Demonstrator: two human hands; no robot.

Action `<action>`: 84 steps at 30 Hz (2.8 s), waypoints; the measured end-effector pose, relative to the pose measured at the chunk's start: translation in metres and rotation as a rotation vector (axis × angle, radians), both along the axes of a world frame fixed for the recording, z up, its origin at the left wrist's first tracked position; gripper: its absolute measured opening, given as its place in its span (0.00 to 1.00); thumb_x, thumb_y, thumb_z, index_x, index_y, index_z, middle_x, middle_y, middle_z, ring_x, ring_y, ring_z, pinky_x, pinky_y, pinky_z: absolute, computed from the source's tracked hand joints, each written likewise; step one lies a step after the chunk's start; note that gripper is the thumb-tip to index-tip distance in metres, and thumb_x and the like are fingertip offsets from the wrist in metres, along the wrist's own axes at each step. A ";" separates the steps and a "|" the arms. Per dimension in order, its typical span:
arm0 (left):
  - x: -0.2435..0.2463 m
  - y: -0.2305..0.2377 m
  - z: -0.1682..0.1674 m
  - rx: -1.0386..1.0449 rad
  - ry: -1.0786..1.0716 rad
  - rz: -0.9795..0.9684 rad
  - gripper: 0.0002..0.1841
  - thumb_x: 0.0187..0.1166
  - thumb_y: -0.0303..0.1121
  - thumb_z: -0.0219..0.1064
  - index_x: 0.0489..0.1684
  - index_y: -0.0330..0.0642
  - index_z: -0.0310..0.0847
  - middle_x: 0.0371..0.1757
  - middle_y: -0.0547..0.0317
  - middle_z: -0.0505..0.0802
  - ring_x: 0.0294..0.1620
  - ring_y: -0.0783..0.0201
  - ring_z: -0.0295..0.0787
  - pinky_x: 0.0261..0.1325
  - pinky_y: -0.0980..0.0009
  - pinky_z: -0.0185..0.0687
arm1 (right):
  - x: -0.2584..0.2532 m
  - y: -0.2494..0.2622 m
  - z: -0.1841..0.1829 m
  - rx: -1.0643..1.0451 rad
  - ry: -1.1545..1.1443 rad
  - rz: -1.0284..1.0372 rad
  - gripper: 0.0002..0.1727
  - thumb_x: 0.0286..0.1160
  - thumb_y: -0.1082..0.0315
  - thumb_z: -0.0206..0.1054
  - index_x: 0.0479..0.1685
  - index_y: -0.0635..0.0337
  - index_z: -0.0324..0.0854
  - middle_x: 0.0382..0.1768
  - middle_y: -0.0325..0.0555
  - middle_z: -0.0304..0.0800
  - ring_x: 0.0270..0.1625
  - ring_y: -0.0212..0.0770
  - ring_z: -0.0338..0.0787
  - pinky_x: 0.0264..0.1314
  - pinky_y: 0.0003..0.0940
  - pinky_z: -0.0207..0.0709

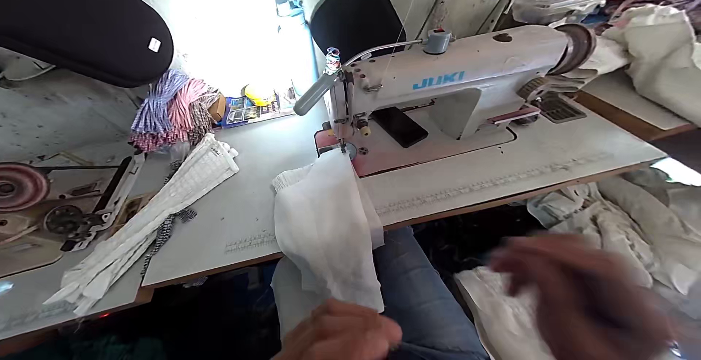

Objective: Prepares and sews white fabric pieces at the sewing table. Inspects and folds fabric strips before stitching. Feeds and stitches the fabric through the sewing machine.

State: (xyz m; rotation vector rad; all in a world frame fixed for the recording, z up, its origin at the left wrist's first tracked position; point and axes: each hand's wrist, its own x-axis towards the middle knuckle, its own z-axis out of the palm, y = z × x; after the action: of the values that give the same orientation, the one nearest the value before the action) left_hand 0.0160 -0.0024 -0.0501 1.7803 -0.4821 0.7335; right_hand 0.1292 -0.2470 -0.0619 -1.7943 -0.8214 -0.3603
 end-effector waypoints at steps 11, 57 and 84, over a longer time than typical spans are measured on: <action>-0.009 -0.020 -0.203 0.618 0.087 0.415 0.13 0.82 0.41 0.67 0.60 0.55 0.76 0.69 0.48 0.82 0.77 0.49 0.74 0.82 0.54 0.63 | -0.018 0.087 -0.166 -0.180 0.658 0.186 0.11 0.73 0.70 0.71 0.44 0.72 0.87 0.43 0.59 0.89 0.40 0.43 0.88 0.48 0.37 0.83; -0.045 0.036 -0.188 0.572 0.056 0.454 0.09 0.84 0.27 0.63 0.45 0.39 0.92 0.59 0.56 0.94 0.59 0.64 0.84 0.69 0.77 0.72 | -0.005 0.057 -0.137 0.097 1.445 0.478 0.05 0.70 0.67 0.72 0.35 0.51 0.80 0.21 0.31 0.83 0.13 0.21 0.72 0.15 0.16 0.67; -0.043 0.019 -0.085 -0.183 0.101 0.556 0.24 0.77 0.27 0.72 0.68 0.63 0.77 0.56 0.84 0.94 0.55 0.82 0.91 0.60 0.81 0.88 | -0.007 0.132 -0.067 0.057 -0.344 0.622 0.04 0.79 0.72 0.67 0.42 0.56 0.88 0.39 0.43 0.88 0.50 0.38 0.86 0.56 0.23 0.79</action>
State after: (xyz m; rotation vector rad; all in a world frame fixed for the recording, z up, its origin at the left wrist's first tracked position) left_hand -0.0267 0.0166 -0.1348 1.7775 0.1590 1.0248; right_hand 0.1224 -0.1147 -0.1290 -1.3498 -1.5373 -0.2759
